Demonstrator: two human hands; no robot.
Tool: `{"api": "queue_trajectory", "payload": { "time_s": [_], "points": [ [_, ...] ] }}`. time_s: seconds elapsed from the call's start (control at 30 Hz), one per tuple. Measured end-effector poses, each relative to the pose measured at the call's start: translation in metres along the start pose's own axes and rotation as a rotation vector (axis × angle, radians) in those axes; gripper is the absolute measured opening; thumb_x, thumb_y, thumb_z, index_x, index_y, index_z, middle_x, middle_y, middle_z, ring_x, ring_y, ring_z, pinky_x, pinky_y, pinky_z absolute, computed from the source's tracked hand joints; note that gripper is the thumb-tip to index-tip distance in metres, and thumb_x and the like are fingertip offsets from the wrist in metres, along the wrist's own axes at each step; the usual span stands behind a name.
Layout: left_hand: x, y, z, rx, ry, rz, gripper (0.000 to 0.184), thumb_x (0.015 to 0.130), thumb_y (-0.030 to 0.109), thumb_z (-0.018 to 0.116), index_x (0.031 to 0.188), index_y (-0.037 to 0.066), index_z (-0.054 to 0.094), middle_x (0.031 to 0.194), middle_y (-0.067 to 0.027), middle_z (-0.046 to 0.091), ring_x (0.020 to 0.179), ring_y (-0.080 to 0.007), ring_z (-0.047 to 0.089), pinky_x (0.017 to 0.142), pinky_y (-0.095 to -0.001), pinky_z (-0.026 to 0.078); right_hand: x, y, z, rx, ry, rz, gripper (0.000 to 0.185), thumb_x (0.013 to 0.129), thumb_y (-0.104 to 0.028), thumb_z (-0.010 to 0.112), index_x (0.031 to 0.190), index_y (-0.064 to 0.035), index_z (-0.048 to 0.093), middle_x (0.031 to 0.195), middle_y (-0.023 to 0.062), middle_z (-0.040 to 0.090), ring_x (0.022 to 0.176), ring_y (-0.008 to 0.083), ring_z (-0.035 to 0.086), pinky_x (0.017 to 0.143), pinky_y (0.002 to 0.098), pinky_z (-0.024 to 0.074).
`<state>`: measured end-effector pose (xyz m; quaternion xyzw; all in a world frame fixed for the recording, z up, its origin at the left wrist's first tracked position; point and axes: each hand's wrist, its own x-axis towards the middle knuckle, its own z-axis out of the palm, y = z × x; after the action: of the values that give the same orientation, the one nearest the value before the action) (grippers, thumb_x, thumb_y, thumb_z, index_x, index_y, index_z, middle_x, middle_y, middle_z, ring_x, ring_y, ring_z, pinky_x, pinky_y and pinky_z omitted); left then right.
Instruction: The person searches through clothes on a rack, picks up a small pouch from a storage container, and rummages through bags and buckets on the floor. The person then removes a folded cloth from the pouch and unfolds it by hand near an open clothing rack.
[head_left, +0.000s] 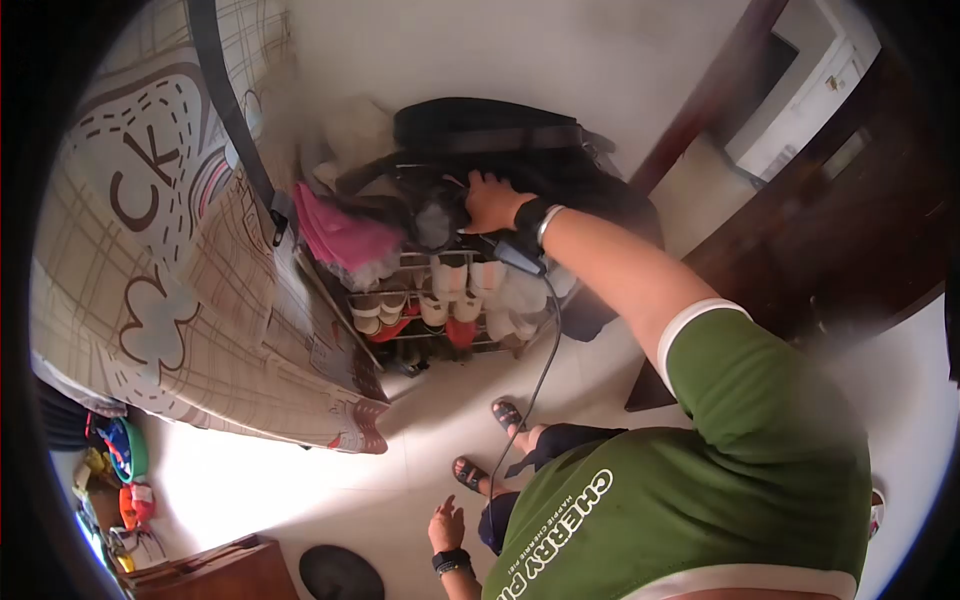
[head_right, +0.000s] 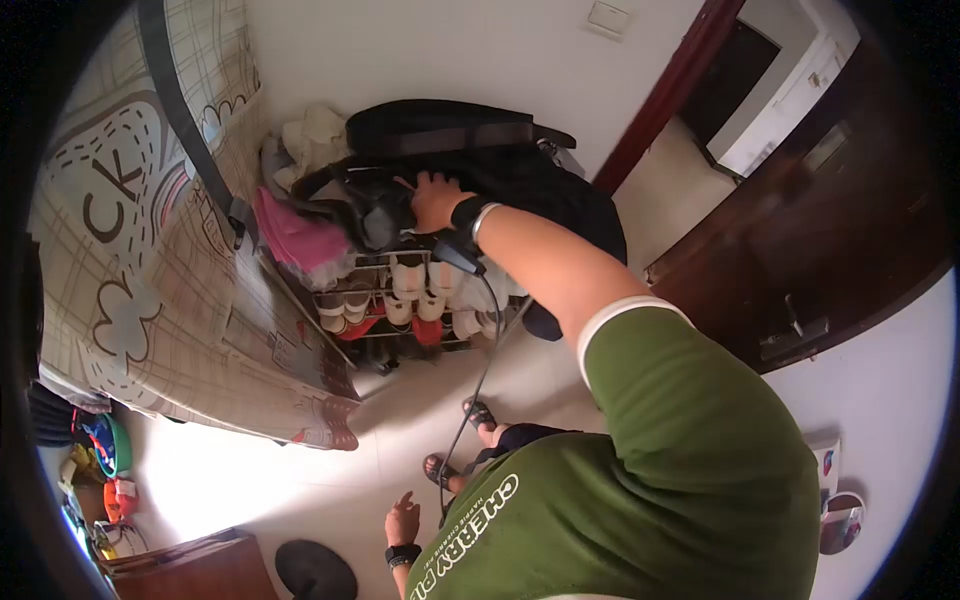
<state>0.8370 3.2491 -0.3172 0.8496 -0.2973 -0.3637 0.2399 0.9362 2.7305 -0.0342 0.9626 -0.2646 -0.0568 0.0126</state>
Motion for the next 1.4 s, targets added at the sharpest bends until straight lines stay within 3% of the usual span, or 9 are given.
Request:
{"api": "queue_trajectory", "payload": {
  "time_s": [0.2, 0.37, 0.43, 0.53, 0.63, 0.77, 1.0, 1.13, 1.4],
  "points": [
    [-0.020, -0.018, 0.016, 0.033, 0.027, -0.128, 0.035, 0.081, 0.022, 0.056, 0.116, 0.017, 0.060, 0.096, -0.0116, 0.067, 0.087, -0.0316, 0.064, 0.075, -0.0425, 0.052, -0.047, 0.029, -0.004, 0.176, 0.105, -0.207, 0.076, 0.074, -0.007, 0.065, 0.142, -0.0199, 0.034, 0.145, 0.0211, 0.028, 0.133, 0.0395, 0.028, 0.106, 0.0505, 0.0310],
    [-0.015, 0.007, 0.023, 0.097, 0.079, -0.120, 0.033, 0.082, 0.021, 0.055, 0.114, 0.017, 0.061, 0.094, -0.0127, 0.067, 0.083, -0.0335, 0.065, 0.073, -0.0437, 0.052, -0.143, 0.043, 0.065, 0.399, 0.609, -0.223, 0.014, 0.080, -0.008, 0.055, 0.092, -0.0034, 0.060, 0.093, 0.0141, 0.060, 0.091, 0.0321, 0.059, 0.074, 0.0406, 0.0497],
    [-0.017, 0.022, 0.027, 0.083, 0.107, -0.126, 0.032, 0.083, 0.021, 0.054, 0.114, 0.016, 0.062, 0.093, -0.0134, 0.067, 0.082, -0.0340, 0.065, 0.072, -0.0441, 0.052, -0.181, 0.056, 0.118, 0.531, 0.186, -0.096, 0.025, 0.082, -0.011, 0.056, 0.105, -0.0011, 0.058, 0.105, 0.0185, 0.058, 0.102, 0.0340, 0.055, 0.083, 0.0404, 0.0471],
    [-0.026, 0.045, 0.037, 0.168, 0.022, -0.146, 0.034, 0.084, 0.021, 0.055, 0.118, 0.017, 0.059, 0.095, -0.0122, 0.066, 0.083, -0.0316, 0.065, 0.071, -0.0430, 0.052, -0.161, 0.085, 0.202, 0.215, 0.473, 0.036, 0.042, 0.082, -0.016, 0.059, 0.119, 0.0004, 0.050, 0.116, 0.0243, 0.052, 0.113, 0.0357, 0.049, 0.093, 0.0403, 0.0418],
    [-0.045, 0.056, 0.055, 0.099, 0.108, -0.075, 0.032, 0.084, 0.022, 0.053, 0.113, 0.013, 0.063, 0.077, -0.0168, 0.065, 0.068, -0.0342, 0.064, 0.063, -0.0423, 0.051, -0.118, 0.101, 0.208, 0.322, 0.235, 0.193, 0.061, 0.080, -0.021, 0.064, 0.131, 0.0002, 0.040, 0.124, 0.0294, 0.044, 0.122, 0.0375, 0.040, 0.101, 0.0405, 0.0354],
    [-0.082, 0.097, 0.073, -0.001, 0.142, -0.148, 0.033, 0.091, 0.025, 0.047, 0.119, 0.014, 0.061, 0.072, -0.0226, 0.062, 0.061, -0.0379, 0.058, 0.054, -0.0457, 0.046, -0.067, 0.122, 0.250, 0.168, -0.071, 0.226, 0.039, 0.075, -0.027, 0.065, 0.108, -0.0074, 0.061, 0.108, 0.0210, 0.060, 0.097, 0.0338, 0.059, 0.083, 0.0413, 0.0483],
    [-0.105, 0.146, 0.067, -0.283, 0.024, -0.463, 0.033, 0.090, 0.025, 0.049, 0.118, 0.011, 0.060, 0.090, -0.0216, 0.065, 0.080, -0.0377, 0.063, 0.067, -0.0438, 0.050, -0.088, 0.140, 0.262, 0.242, 0.161, 0.161, 0.019, 0.083, -0.012, 0.050, 0.090, -0.0078, 0.066, 0.089, 0.0150, 0.066, 0.085, 0.0308, 0.065, 0.073, 0.0443, 0.0511],
    [-0.084, 0.072, 0.098, 0.058, 0.150, -0.121, 0.031, 0.085, 0.021, 0.054, 0.113, 0.011, 0.062, 0.079, -0.0159, 0.066, 0.072, -0.0316, 0.065, 0.064, -0.0406, 0.052, -0.128, 0.133, 0.241, 0.091, 0.207, -0.057, 0.014, 0.080, -0.012, 0.051, 0.086, -0.0073, 0.063, 0.089, 0.0137, 0.063, 0.088, 0.0288, 0.063, 0.079, 0.0425, 0.0486],
    [-0.063, 0.098, 0.071, 0.043, 0.109, -0.163, 0.036, 0.085, 0.019, 0.056, 0.121, 0.015, 0.056, 0.098, -0.0118, 0.066, 0.088, -0.0295, 0.064, 0.075, -0.0414, 0.051, -0.179, 0.133, 0.248, 0.146, 0.241, -0.207, 0.010, 0.079, -0.009, 0.051, 0.087, -0.0071, 0.056, 0.091, 0.0115, 0.057, 0.090, 0.0279, 0.057, 0.082, 0.0401, 0.0443]
  ]
}}
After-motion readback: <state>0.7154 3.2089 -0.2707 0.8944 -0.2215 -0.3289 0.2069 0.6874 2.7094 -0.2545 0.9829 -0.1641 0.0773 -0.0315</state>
